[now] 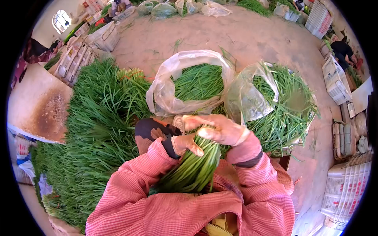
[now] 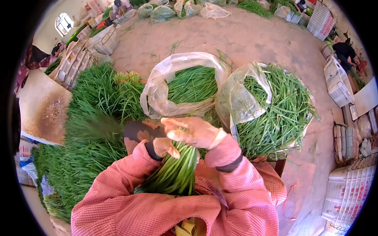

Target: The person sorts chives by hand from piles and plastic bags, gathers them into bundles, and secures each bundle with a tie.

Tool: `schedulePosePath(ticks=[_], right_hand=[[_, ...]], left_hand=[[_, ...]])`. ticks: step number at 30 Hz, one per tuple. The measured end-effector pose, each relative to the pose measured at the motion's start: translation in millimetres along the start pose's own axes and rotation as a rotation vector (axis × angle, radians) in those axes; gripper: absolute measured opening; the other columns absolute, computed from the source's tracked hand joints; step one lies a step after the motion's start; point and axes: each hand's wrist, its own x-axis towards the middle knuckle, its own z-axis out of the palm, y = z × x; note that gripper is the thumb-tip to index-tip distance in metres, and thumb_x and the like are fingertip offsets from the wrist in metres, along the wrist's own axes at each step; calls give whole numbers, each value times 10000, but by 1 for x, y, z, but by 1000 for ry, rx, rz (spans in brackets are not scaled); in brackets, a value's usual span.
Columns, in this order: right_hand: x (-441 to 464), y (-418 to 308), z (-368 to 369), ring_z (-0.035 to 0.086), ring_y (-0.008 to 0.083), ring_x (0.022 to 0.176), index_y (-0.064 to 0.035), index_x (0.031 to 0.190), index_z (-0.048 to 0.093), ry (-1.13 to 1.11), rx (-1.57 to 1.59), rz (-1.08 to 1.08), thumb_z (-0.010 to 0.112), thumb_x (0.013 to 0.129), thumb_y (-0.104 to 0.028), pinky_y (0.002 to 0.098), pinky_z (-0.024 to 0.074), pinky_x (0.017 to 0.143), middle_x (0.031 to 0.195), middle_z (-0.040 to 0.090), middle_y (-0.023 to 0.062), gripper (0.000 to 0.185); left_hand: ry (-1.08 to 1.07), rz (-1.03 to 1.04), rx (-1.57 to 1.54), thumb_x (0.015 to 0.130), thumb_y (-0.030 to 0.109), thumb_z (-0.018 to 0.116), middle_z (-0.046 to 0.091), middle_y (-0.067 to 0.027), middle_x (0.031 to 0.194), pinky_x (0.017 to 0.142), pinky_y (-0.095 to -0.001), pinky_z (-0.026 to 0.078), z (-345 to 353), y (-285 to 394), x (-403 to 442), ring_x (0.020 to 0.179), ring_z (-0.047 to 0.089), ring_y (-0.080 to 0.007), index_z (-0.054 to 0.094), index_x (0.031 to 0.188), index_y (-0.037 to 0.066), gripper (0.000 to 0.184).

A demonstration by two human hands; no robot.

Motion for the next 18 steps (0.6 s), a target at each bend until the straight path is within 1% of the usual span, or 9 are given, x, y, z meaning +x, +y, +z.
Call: schedulePosePath(ticks=[2, 4, 6, 7, 9, 11, 12, 14, 18], right_hand=[[1, -4, 9, 479, 214, 1060, -57, 1311, 281, -67, 415, 91, 597, 743, -478, 327, 354, 919, 1289, 388, 106, 774], [-3, 4, 13, 522, 191, 982, -50, 1242, 380, -58, 186, 130, 601, 759, -359, 302, 396, 864, 1195, 471, 100, 614], [-4, 19, 28, 554, 164, 916, -46, 1150, 496, -137, -42, 150, 589, 778, -257, 280, 424, 821, 1088, 556, 96, 438], [-9, 23, 39, 568, 146, 873, -45, 1040, 569, 7, 83, 139, 572, 792, -216, 275, 434, 788, 948, 609, 91, 301], [-12, 17, 35, 557, 160, 899, -33, 1059, 555, 1, -55, 140, 572, 795, -209, 282, 420, 817, 961, 601, 89, 318], [-13, 9, 38, 560, 194, 893, -2, 1051, 551, 51, -236, 146, 577, 793, -226, 292, 416, 832, 935, 600, 100, 342], [-14, 16, 38, 564, 205, 882, -19, 1142, 494, 38, -344, 160, 579, 791, -256, 294, 421, 827, 953, 595, 105, 431], [-8, 16, 24, 543, 280, 976, -16, 1246, 363, 177, -780, -182, 610, 759, -356, 348, 421, 856, 1022, 583, 139, 644], [-7, 11, -6, 250, 299, 1213, 58, 1303, 57, 525, -55, -21, 701, 644, -424, 361, 223, 1004, 1283, 245, 251, 1040]], left_hand=[[-121, 65, -156, 627, 148, 701, 545, -86, 1049, 847, -324, 415, 2, 5, 2, 948, 536, -180, 363, 1234, 30, 705], [-122, 86, -168, 619, 158, 709, 565, -95, 1009, 818, -312, 432, 0, 9, 5, 888, 558, -186, 395, 1203, 15, 679], [66, -10, 13, 667, 92, 675, 604, -74, 904, 769, -291, 453, -6, 9, -4, 837, 573, -150, 525, 1055, 6, 425], [86, 77, 103, 679, 64, 660, 610, -70, 889, 754, -284, 459, -21, -8, -1, 815, 579, -144, 551, 1013, 8, 356], [120, 140, 40, 634, 43, 680, 579, -45, 959, 787, -270, 432, -12, -3, 3, 857, 558, -140, 536, 1042, 14, 434], [257, 88, 91, 680, 27, 633, 611, -66, 854, 724, -266, 462, 12, 10, 1, 781, 584, -146, 583, 917, 6, 244], [324, 59, 114, 703, 19, 610, 627, -77, 801, 693, -263, 476, 31, 24, 0, 744, 596, -149, 607, 855, 2, 153], [182, 73, 79, 687, 9, 605, 621, -89, 793, 694, -269, 477, 33, 35, 9, 742, 597, -168, 595, 864, -9, 178], [282, 270, 75, 694, 36, 571, 608, -96, 830, 722, -293, 475, 23, 79, 20, 779, 588, -180, 534, 1024, -9, 334]])
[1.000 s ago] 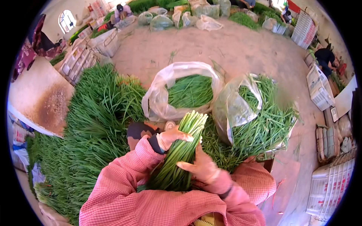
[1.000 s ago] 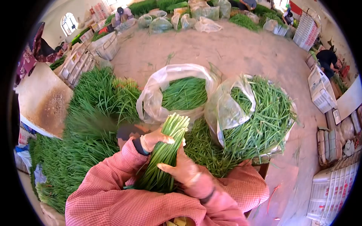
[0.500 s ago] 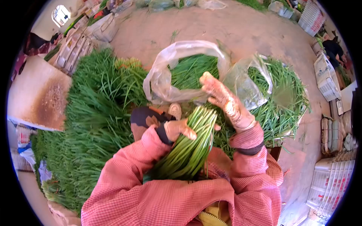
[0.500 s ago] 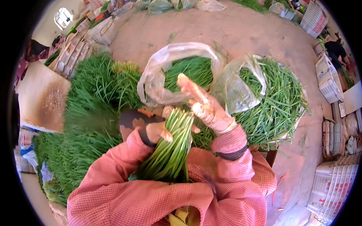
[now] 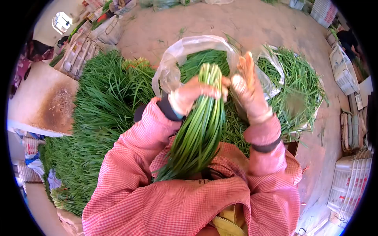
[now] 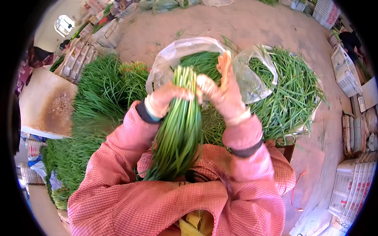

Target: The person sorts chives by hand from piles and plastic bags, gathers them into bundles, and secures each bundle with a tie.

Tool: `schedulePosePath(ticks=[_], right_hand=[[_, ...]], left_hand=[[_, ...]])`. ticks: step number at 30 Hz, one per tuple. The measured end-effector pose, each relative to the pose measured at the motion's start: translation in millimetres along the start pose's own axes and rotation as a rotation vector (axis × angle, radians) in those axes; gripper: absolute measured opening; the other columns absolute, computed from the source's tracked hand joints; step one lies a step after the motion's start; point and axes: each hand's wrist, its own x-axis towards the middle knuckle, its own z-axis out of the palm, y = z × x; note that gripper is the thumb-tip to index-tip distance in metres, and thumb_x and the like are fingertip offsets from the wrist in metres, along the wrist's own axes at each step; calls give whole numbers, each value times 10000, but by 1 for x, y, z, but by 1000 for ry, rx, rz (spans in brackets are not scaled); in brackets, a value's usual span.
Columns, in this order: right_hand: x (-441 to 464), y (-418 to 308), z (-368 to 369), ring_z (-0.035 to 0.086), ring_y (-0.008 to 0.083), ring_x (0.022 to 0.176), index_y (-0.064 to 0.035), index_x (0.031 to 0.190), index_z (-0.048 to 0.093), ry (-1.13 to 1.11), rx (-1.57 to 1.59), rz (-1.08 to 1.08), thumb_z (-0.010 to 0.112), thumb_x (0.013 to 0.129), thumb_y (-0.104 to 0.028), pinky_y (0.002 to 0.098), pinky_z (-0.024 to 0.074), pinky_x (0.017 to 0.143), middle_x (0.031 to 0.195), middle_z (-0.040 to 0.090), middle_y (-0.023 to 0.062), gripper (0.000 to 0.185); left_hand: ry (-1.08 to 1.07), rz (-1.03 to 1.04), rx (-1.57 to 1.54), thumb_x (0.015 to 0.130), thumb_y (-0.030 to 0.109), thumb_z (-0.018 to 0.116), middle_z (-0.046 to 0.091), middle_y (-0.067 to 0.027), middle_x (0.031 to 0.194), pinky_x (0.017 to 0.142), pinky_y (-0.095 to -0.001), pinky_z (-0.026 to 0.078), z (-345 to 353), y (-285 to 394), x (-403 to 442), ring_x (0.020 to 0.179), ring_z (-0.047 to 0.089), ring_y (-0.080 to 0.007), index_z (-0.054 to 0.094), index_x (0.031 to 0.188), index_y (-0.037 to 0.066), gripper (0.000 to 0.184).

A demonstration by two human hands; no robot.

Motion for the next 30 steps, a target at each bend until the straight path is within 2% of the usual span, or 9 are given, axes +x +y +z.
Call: schedulePosePath(ticks=[8, 10, 15, 18, 22, 24, 26, 28, 30], right_hand=[[-80, 25, 59, 259, 286, 1225, 34, 1325, -28, 253, -143, -134, 818, 469, -297, 318, 204, 1019, 1319, 219, 217, 1249], [-80, 8, 51, 472, 246, 1030, -17, 1331, 115, 271, -63, -65, 757, 548, -102, 316, 371, 897, 1188, 421, 157, 1017], [-90, 30, 37, 549, 198, 898, 1, 1096, 448, 236, 310, 178, 707, 597, -14, 304, 451, 785, 1006, 550, 108, 562], [-96, 25, 25, 571, 185, 831, 7, 1082, 464, 162, 520, 332, 677, 639, 11, 299, 473, 734, 957, 574, 94, 492], [-104, 16, 18, 587, 201, 780, 12, 1076, 484, 47, 497, 344, 669, 679, -10, 299, 484, 700, 914, 590, 98, 439], [-109, 19, 13, 585, 199, 790, 8, 1089, 486, 51, 548, 334, 678, 665, -7, 291, 482, 691, 911, 589, 98, 465], [-116, 20, 5, 580, 189, 771, 13, 1142, 448, 38, 620, 378, 693, 666, -104, 301, 478, 678, 979, 560, 83, 548], [-121, 27, -7, 581, 179, 764, 8, 1162, 439, 48, 632, 454, 695, 660, -123, 307, 488, 671, 938, 580, 86, 579], [-119, 35, -14, 586, 177, 743, 4, 1174, 433, 42, 714, 463, 688, 653, -106, 317, 501, 656, 893, 599, 84, 590]], left_hand=[[298, 293, -120, 655, 13, 563, 557, -75, 853, 728, -276, 453, 40, 6, 17, 777, 551, -172, 414, 1159, -7, 527], [258, 402, -314, 669, 3, 560, 590, -70, 856, 716, -263, 458, 49, -4, 19, 773, 571, -144, 486, 1113, 13, 451], [137, 314, -285, 758, 147, 573, 593, -82, 903, 758, -298, 463, 57, 9, 22, 818, 572, -170, 479, 1115, 23, 390], [32, 193, -483, 855, 471, 406, 569, -130, 1023, 823, -349, 455, 38, 25, 37, 902, 565, -237, 470, 1104, 1, 537], [323, 167, -331, 908, 399, 313, 589, -114, 822, 717, -339, 471, 23, 35, 64, 744, 567, -234, 521, 916, -24, 471], [-465, 425, -710, 913, 284, 367, 531, -69, 776, 605, -264, 410, -21, 34, 79, 657, 492, -151, 502, 880, 38, 283], [-4, 577, -677, 910, 232, 366, 395, 4, 582, 491, -234, 310, -20, 62, 68, 501, 355, -117, 485, 725, 68, 275], [510, 542, 128, 893, 241, 387, 431, 9, 543, 470, -244, 306, -69, 85, 76, 466, 336, -112, 480, 645, 95, 302], [253, 794, 263, 848, 264, 495, 485, -3, 544, 509, -238, 353, -15, 62, 56, 484, 369, -104, 553, 677, 80, 258]])
